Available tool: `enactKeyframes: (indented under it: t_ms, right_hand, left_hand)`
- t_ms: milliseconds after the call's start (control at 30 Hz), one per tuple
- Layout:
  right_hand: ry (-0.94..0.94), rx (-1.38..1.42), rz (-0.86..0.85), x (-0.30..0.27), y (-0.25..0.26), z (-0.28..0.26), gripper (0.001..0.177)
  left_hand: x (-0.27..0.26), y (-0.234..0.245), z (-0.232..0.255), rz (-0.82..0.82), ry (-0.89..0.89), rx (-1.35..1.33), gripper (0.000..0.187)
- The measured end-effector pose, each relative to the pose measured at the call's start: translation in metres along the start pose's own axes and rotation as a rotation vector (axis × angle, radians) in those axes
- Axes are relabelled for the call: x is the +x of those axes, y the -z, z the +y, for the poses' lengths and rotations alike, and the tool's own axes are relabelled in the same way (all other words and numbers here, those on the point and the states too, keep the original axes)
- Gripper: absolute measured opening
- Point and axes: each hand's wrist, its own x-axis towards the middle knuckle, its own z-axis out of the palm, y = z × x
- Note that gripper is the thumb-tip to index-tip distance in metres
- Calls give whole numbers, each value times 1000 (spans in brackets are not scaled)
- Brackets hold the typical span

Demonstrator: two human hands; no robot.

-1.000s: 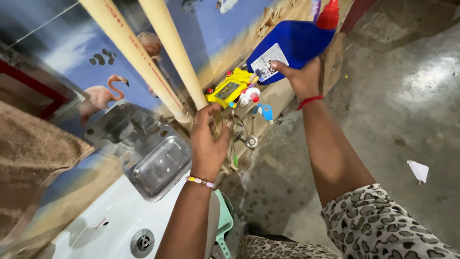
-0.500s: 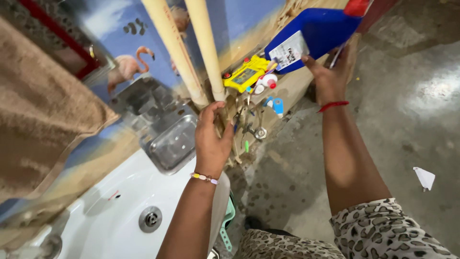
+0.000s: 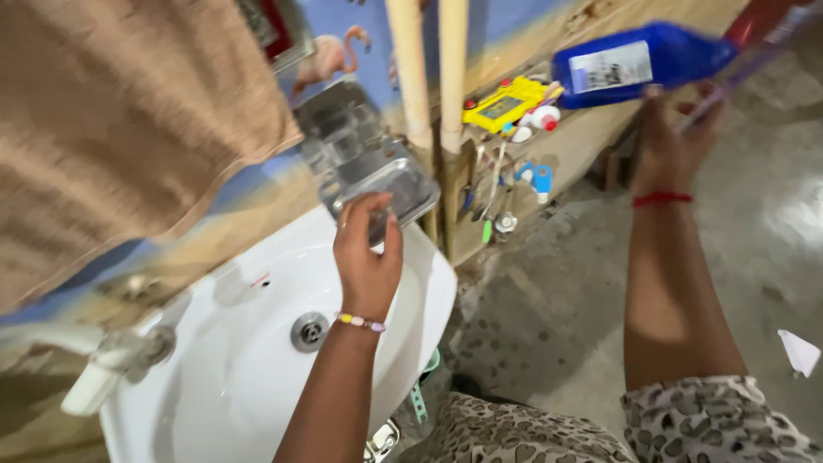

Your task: The person washes a purple toothbrush and a metal soap dish under running water at a white sink, then rinses their hands. They use a blue bottle to apply liquid soap to the toothbrush and scrub the dish before rinsing everything again.

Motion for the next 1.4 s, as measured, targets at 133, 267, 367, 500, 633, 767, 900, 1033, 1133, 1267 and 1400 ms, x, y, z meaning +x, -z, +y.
enactKeyframes:
  t_ms: [133,267,367,500,633,767,900,1033,1133,1267,1400]
  right_hand:
    - [28,136,78,-51,18,-14,23]
    - [-31,232,-104,-110,0,-19,17]
    - [-45,178,-87,-104,-15,3,18]
    - [-17,46,71,-95,2,28,12]
    - [-75,39,41,-106,37,3,6]
    - [-422,-41,-13,-127,39,-51,6]
    - [-409,93,-307,-177,9,-80,7]
    - [-219,194,-579,-233,-45,-123,10]
    - [-370,152,-734,-268,-75,-166,9]
    - [-227,391,-955,-318,-119,-208,11]
    - [-302,286,-1279,-367,-156,-230,21]
  left_hand:
    - [-57,79,-27,138,-167,409,21]
    - [-108,174,-61,405,-7,682,25]
    - [-126,231,-79,529,123,586,46]
    - [-142,281,-102,425,158,958,47]
    - [-136,306,-126,380,193,1571,90]
    - [-123,317,-134,162,495,1339,85]
    - [-117,326,-160,15,588,1459,78]
    - [-105,333,-175,-46,506,1590,75]
    - [-95,337,-172,-102,586,1473,71]
    - [-86,345,-162,-181,603,1430,59]
    - [-76,347,-160,-233,693,1392,47]
